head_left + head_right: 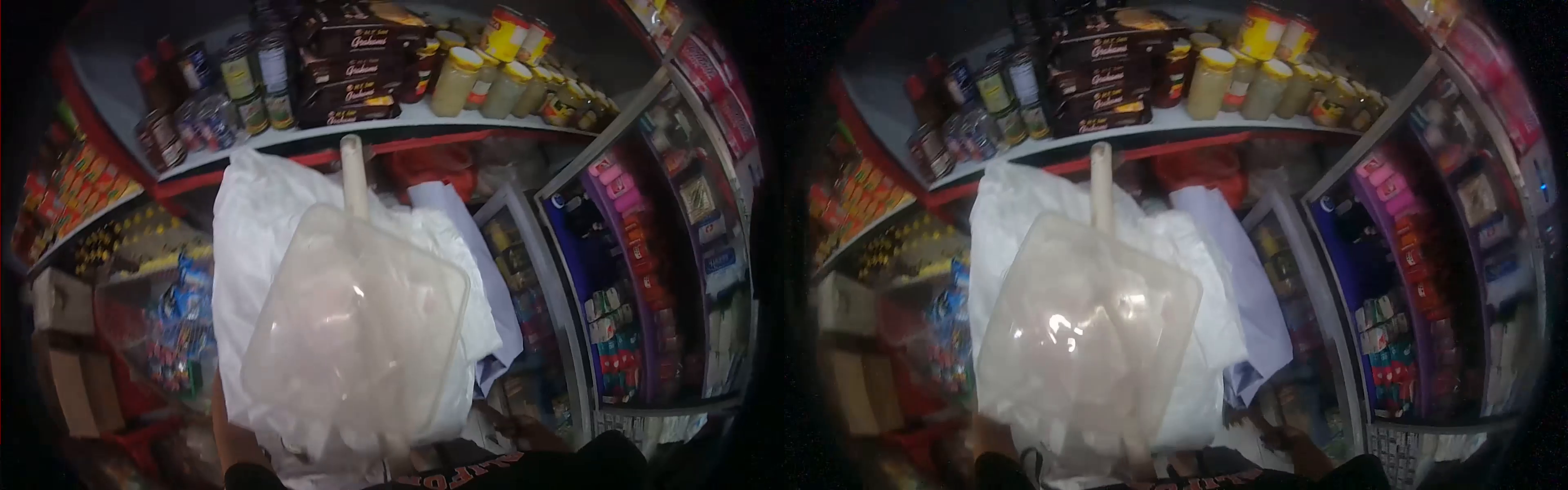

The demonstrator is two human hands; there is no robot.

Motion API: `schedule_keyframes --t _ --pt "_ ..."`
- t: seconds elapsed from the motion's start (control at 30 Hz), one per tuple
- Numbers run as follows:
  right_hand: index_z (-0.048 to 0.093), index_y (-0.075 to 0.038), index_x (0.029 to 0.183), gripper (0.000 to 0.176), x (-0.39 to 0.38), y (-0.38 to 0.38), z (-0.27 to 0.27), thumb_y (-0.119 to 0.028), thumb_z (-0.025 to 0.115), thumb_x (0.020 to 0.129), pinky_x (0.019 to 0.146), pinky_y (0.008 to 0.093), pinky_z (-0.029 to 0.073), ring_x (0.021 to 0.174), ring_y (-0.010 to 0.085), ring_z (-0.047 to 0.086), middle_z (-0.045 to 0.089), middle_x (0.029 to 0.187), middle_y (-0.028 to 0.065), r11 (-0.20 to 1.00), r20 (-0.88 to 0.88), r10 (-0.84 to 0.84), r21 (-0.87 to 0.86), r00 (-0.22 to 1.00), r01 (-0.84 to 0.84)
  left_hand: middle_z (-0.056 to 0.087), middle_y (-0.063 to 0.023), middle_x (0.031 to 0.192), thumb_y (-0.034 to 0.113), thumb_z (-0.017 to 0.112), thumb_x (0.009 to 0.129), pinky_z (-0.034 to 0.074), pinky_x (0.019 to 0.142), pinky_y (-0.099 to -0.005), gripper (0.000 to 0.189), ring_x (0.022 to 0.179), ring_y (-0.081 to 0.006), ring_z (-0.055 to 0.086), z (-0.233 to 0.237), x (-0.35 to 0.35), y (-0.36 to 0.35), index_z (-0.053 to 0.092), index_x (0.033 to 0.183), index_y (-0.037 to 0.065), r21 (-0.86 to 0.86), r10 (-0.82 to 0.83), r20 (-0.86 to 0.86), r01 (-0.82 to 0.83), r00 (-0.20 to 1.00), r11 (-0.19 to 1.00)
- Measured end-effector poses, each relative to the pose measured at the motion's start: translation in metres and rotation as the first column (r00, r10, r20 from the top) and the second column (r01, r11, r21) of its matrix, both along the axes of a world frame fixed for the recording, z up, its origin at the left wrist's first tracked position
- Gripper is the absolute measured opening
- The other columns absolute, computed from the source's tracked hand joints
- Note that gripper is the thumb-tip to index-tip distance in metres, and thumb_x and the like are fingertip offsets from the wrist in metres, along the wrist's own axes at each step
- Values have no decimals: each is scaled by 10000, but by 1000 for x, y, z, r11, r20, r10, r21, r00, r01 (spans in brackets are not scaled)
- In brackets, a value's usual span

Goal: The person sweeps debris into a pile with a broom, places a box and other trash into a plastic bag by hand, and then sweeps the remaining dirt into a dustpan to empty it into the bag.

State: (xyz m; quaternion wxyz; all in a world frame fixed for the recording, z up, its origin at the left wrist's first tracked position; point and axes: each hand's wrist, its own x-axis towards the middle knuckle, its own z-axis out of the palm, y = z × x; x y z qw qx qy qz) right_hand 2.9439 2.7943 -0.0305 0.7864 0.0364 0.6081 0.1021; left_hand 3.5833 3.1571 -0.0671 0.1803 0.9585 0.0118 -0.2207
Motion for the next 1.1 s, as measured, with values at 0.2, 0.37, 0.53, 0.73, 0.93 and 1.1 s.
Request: schedule_keyframes --t 0.2,0.37,0.53,0.73,0.93,1.1 --pt "446 27 885 224 -6 7 8 -150 413 751 545 262 430 603 159 484 504 776 118 997 -34 69 19 997 -68 532 -137 789 158 529 669 423 605 -338 296 668 -256 521 -51 34 -1 457 916 13 143 -21 -21 23 1000 989" --pt "440 26 900 230 1 7 9 -151 406 757 527 259 424 592 158 483 506 777 117 992 -61 124 32 990 -123 532 -142 789 161 538 665 421 607 -340 303 673 -261 522 -68 35 3 455 915 12 174 19 -42 -12 999 985" --pt "434 25 915 236 5 3 -1 -153 400 764 510 255 419 580 158 482 507 778 116 987 -52 158 47 986 -155 532 -147 789 165 546 662 419 609 -343 310 678 -267 523 -69 25 12 453 915 10 164 43 -37 -36 998 986" --pt "427 23 934 243 4 -3 -24 -154 393 771 489 250 412 567 157 480 509 779 114 984 34 157 75 987 -159 532 -152 789 169 556 658 417 612 -346 320 684 -274 524 -42 -5 31 451 914 9 95 58 4 -58 998 994" --pt "419 22 952 250 -10 9 -64 -156 385 779 467 246 405 553 156 479 511 781 113 984 299 48 150 953 -96 531 -157 789 173 566 654 414 615 -348 330 690 -280 525 28 -68 52 449 914 7 -106 30 133 -16 991 994" --pt "458 30 904 266 -27 28 -10 -170 316 802 655 327 398 799 201 490 523 803 130 755 -162 534 -351 830 -554 531 -166 786 151 571 653 411 617 -345 324 706 -287 527 121 -162 62 443 911 4 -259 -8 536 173 844 950"
